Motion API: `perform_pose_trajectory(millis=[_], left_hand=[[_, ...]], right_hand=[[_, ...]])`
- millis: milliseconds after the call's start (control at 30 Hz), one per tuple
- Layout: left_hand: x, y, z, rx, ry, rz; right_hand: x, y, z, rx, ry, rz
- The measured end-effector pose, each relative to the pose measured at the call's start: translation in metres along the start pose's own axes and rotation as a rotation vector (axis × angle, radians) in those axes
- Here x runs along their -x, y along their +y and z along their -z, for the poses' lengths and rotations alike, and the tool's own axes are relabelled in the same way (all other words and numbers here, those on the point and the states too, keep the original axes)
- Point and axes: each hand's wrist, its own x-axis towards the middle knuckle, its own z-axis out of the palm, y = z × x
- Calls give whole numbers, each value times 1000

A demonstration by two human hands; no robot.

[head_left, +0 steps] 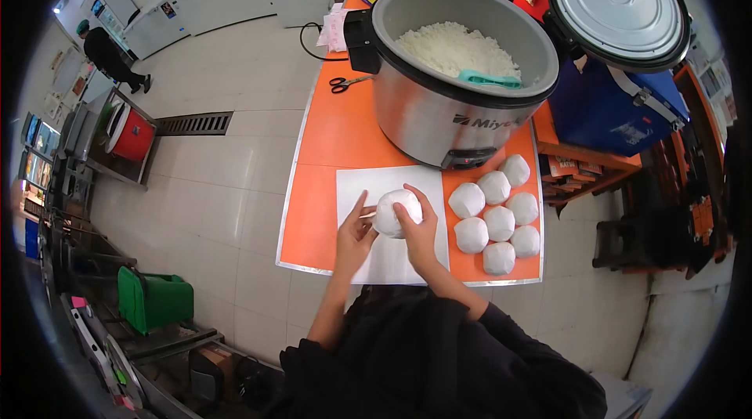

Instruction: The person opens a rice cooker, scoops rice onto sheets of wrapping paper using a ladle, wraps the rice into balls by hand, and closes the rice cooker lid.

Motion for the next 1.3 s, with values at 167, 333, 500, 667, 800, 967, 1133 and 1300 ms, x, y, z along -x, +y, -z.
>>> perform_pose_trajectory(millis=[167,333,500,667,800,967,1133,1300], left_hand=[[-13,34,43,-610,-385,82],[-12,22,53,-311,-423,20],[15,36,27,-361,-131,-88],[36,-14,-22,90,343,9],[50,1,-19,644,210,42],[48,4,-25,552,223,77],[24,2,-20,340,195,320],[-41,-33,9,417,320,231]], right_hand=[[4,18,16,253,-148,7],[15,-24,0,125,-202,-34],[19,-47,-14,134,-150,96],[34,-29,-18,334,-70,420],[41,-37,-20,73,-124,57],[38,-8,-3,-118,-276,-191],[28,33,10,-82,-314,-161],[10,1,31,405,-206,245]])
